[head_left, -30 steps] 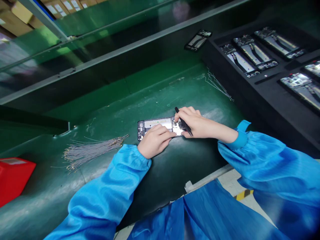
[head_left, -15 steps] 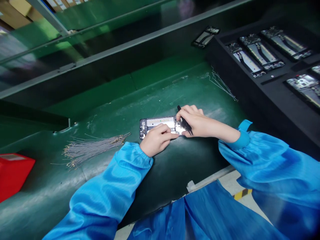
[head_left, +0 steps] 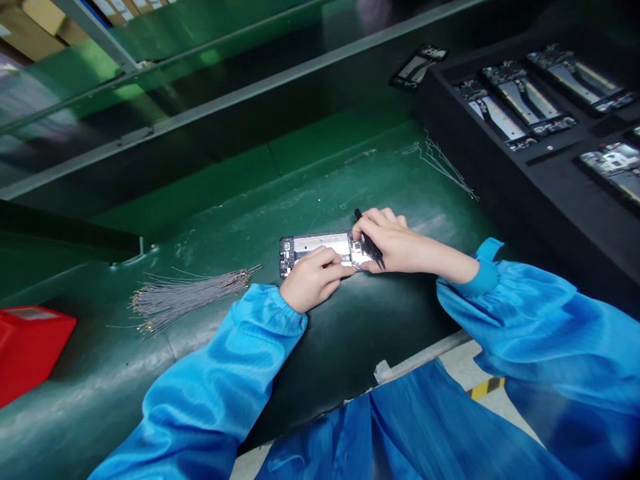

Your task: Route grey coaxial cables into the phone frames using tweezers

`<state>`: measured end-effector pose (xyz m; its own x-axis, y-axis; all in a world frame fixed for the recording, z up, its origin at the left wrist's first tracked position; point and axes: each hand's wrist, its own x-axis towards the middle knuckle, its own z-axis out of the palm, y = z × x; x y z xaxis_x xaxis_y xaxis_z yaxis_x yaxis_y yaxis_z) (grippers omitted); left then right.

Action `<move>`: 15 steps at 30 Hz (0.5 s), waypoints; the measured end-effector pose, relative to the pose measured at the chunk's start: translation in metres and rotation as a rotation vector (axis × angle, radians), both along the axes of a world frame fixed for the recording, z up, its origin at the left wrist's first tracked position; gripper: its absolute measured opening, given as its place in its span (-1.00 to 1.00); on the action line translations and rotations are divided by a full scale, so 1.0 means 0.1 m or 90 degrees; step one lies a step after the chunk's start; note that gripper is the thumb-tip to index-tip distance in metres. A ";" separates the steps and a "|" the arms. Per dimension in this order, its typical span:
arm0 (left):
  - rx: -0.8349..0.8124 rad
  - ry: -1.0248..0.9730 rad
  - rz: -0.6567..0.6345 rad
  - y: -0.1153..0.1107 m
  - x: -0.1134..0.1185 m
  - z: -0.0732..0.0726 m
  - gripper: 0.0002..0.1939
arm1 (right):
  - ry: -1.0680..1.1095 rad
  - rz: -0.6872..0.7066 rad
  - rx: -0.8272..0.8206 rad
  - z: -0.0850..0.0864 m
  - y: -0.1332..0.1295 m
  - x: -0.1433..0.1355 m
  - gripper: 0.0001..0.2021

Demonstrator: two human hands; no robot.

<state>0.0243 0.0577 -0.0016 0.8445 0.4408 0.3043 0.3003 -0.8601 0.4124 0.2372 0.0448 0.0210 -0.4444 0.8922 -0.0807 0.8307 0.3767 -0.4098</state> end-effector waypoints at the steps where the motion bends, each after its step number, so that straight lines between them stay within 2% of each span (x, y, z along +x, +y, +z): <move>1: 0.001 0.002 -0.001 0.00 0.00 0.00 -0.72 | -0.004 -0.003 0.002 0.00 0.00 -0.01 -0.64; 15: -0.005 -0.004 -0.012 0.00 0.01 0.01 -0.73 | -0.063 -0.009 -0.011 0.06 0.05 -0.09 -0.67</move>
<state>0.0249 0.0577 -0.0005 0.8509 0.4266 0.3066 0.2808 -0.8625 0.4209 0.2282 0.0499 0.0272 -0.4205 0.8967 -0.1384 0.8726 0.3579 -0.3324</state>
